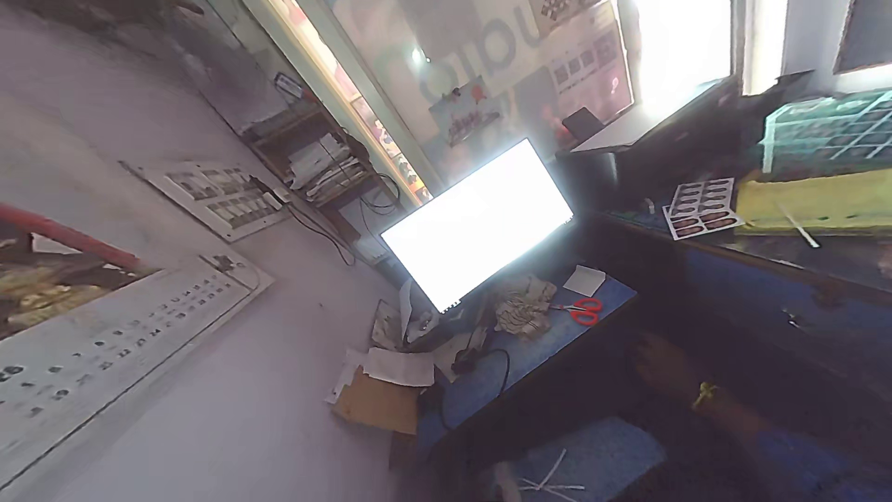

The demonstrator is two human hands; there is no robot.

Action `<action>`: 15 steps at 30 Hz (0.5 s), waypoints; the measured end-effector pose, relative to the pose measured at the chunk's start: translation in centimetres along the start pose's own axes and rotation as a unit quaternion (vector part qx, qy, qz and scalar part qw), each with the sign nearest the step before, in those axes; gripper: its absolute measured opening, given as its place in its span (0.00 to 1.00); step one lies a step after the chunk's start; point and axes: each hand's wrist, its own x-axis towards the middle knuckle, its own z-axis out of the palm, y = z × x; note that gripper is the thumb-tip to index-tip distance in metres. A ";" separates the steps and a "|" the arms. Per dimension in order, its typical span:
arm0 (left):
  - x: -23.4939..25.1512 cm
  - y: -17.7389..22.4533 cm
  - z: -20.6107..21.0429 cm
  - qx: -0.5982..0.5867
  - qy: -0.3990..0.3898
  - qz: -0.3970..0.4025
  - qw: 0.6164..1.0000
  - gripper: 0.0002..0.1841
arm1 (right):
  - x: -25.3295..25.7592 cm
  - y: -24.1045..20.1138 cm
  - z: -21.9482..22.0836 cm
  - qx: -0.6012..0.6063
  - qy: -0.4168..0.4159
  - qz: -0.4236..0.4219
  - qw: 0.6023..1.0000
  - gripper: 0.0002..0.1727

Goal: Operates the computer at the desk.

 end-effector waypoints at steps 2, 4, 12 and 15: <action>-0.1 -1.3 1.8 0.048 0.037 0.020 0.998 0.32 | 0.1 0.1 0.3 -0.009 0.009 -0.011 1.000 0.26; -0.7 -2.0 2.1 0.062 0.044 0.022 0.997 0.34 | -0.2 -0.4 -0.2 -0.001 -0.017 -0.015 1.000 0.26; -1.6 0.2 -3.4 -0.012 0.004 -0.043 0.999 0.37 | -0.6 -1.9 -1.0 -0.008 0.046 -0.139 0.989 0.19; -1.1 1.0 -4.7 -0.001 -0.023 -0.052 0.998 0.33 | -0.9 -1.6 -0.5 -0.018 0.074 -0.157 0.985 0.19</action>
